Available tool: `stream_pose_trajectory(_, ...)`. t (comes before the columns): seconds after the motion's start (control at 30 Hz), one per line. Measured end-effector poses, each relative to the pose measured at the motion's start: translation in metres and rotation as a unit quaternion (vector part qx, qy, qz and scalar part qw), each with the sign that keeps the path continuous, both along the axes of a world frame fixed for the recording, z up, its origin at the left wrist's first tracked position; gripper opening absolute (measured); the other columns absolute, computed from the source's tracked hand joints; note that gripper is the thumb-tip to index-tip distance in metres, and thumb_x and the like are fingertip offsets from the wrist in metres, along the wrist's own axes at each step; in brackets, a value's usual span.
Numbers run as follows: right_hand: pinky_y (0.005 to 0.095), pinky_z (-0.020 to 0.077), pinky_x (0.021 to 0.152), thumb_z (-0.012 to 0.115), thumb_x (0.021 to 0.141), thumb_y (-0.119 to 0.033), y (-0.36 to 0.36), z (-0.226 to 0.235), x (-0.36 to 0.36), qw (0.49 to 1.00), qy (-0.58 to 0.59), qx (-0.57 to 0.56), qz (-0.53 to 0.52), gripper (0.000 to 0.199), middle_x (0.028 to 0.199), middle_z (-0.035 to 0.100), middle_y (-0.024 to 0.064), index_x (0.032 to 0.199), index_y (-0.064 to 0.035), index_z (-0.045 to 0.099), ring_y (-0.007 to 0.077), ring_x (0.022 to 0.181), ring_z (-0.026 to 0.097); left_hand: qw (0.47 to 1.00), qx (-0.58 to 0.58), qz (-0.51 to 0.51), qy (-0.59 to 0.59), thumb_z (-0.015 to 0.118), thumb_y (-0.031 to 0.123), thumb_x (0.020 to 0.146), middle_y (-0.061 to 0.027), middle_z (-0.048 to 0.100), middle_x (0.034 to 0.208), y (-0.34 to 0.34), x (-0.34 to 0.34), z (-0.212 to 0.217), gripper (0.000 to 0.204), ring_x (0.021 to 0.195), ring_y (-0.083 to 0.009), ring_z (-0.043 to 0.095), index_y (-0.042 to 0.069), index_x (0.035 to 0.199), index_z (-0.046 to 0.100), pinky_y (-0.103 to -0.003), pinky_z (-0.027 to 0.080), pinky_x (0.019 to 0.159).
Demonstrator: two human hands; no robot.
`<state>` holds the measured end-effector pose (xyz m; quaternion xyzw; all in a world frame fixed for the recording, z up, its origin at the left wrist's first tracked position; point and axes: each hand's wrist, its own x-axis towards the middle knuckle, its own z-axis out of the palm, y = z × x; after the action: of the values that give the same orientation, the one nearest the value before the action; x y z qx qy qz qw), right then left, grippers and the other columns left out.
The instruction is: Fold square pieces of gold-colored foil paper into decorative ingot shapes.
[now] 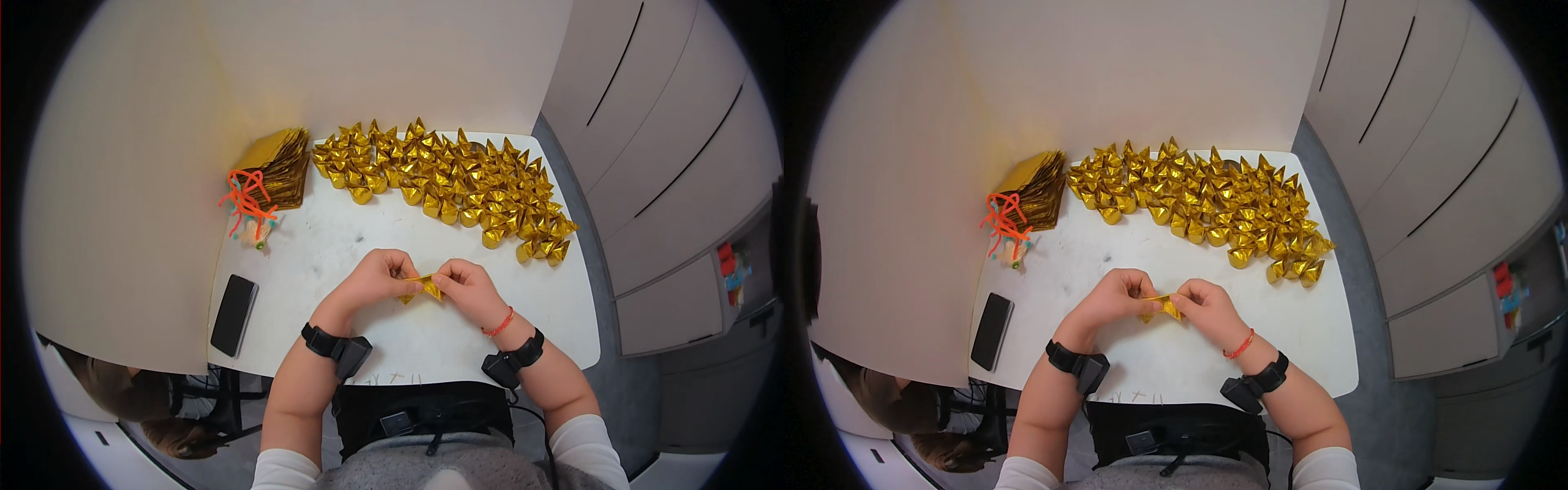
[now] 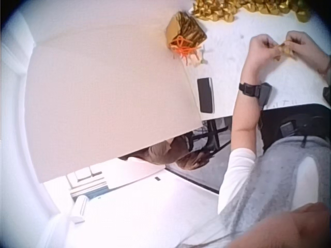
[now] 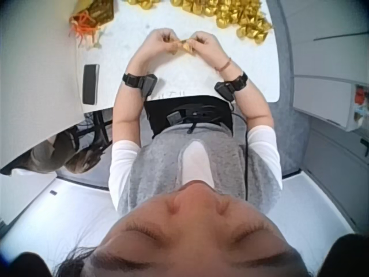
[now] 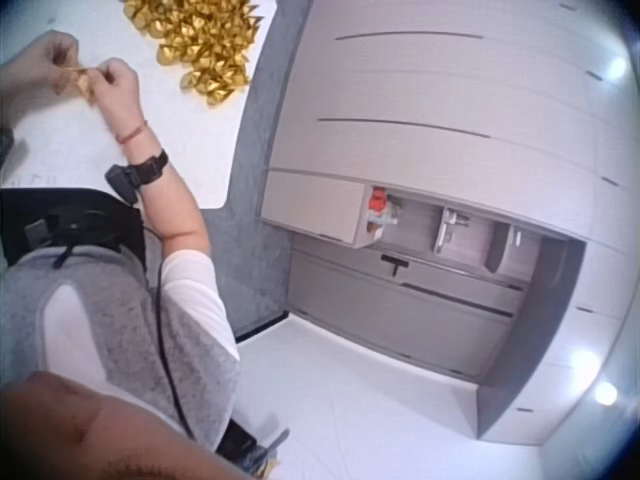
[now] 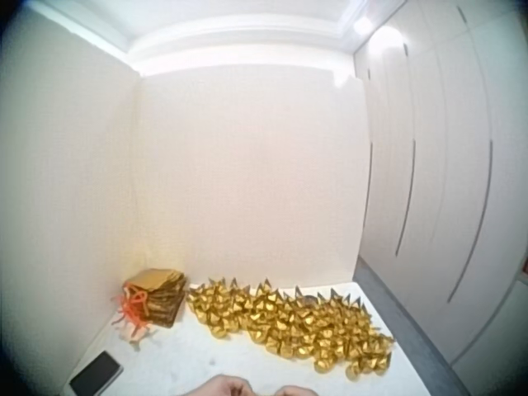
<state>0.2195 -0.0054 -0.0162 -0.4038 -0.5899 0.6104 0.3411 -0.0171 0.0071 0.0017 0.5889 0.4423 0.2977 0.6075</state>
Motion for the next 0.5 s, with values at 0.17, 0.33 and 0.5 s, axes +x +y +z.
stream_pose_trajectory(0.17, 0.0210, 0.0458, 0.063, 0.063, 0.104, -0.015, -0.005, 0.002, -0.006, 0.997, 0.062, -0.033, 0.013, 0.014, 0.082, 0.063, -0.0033, 0.097, -0.0028, 0.066, 0.0031, 0.072, 0.055, 1.000, -0.011, -0.021, -0.008, 0.083, 0.002, 0.084, -0.0013, 0.072, 0.082, -0.006, 0.001, 0.011, 0.015, 0.070, -0.0057, 0.064, 0.003, 0.086, 0.068, -0.021, 0.050, 0.063)
stream_pose_trajectory(0.33, 0.0216, 0.0464, 0.064, 0.066, 0.101, -0.014, -0.005, 0.004, -0.006, 1.000, 0.014, 0.004, 0.002, 0.014, 0.082, 0.064, -0.0029, 0.096, -0.0010, 0.067, 0.0034, 0.072, 0.055, 0.998, -0.025, -0.040, -0.038, 0.082, 0.003, 0.084, 0.0006, 0.070, 0.081, -0.005, 0.000, 0.003, 0.013, 0.070, -0.0050, 0.062, 0.002, 0.087, 0.069, -0.022, 0.050, 0.063)
stream_pose_trajectory(0.5, 0.0230, 0.0471, 0.064, 0.069, 0.097, -0.012, -0.005, 0.009, -0.002, 0.992, -0.058, 0.111, -0.005, 0.012, 0.080, 0.065, -0.0013, 0.095, 0.0003, 0.068, 0.0041, 0.072, 0.055, 0.998, -0.014, -0.065, -0.014, 0.078, 0.007, 0.090, 0.0018, 0.068, 0.080, -0.007, 0.007, 0.005, 0.011, 0.071, -0.0040, 0.060, 0.000, 0.092, 0.071, -0.023, 0.049, 0.063)
